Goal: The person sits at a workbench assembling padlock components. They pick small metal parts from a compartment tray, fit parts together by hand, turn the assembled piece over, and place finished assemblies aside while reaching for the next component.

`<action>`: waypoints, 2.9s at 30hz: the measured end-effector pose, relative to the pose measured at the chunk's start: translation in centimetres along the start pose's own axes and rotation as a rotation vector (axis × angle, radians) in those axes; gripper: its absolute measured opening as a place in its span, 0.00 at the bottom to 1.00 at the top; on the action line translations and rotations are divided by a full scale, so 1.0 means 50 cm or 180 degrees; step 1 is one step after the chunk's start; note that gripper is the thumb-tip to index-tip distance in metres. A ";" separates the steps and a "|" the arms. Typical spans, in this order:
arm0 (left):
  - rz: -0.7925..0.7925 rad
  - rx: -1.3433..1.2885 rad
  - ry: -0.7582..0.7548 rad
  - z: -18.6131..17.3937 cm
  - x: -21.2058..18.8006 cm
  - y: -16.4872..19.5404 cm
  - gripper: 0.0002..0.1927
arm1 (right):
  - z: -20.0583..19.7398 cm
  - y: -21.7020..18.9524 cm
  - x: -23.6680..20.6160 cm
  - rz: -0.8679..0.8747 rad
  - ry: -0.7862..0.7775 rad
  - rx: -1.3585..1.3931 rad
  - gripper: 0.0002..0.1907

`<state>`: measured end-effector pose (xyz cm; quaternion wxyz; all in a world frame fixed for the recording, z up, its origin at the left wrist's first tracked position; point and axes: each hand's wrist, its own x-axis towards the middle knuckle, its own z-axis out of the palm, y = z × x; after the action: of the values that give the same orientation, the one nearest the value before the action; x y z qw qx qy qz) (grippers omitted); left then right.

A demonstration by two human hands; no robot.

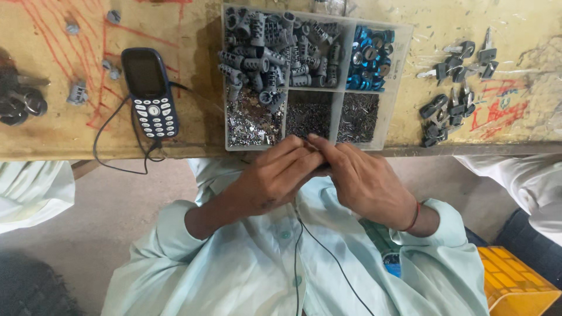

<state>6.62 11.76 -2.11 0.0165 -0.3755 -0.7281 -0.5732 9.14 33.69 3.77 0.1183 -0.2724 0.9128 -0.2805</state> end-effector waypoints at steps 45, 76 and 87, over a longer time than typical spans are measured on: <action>-0.1373 0.2164 -0.0846 -0.093 -0.035 0.025 0.10 | 0.046 0.002 0.040 0.1311 0.0650 0.0890 0.06; -0.2330 -0.2080 0.0316 -0.083 -0.018 -0.008 0.06 | 0.068 0.060 0.025 0.1488 0.0790 0.2622 0.01; -0.2923 -0.3093 0.0742 -0.038 -0.041 -0.020 0.09 | 0.075 0.052 0.027 0.1593 0.0760 0.3273 0.04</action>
<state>6.74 9.02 -3.19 -0.3208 0.0713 -0.4669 -0.8210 8.28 33.03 -0.87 0.1943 0.0775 0.7030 -0.6798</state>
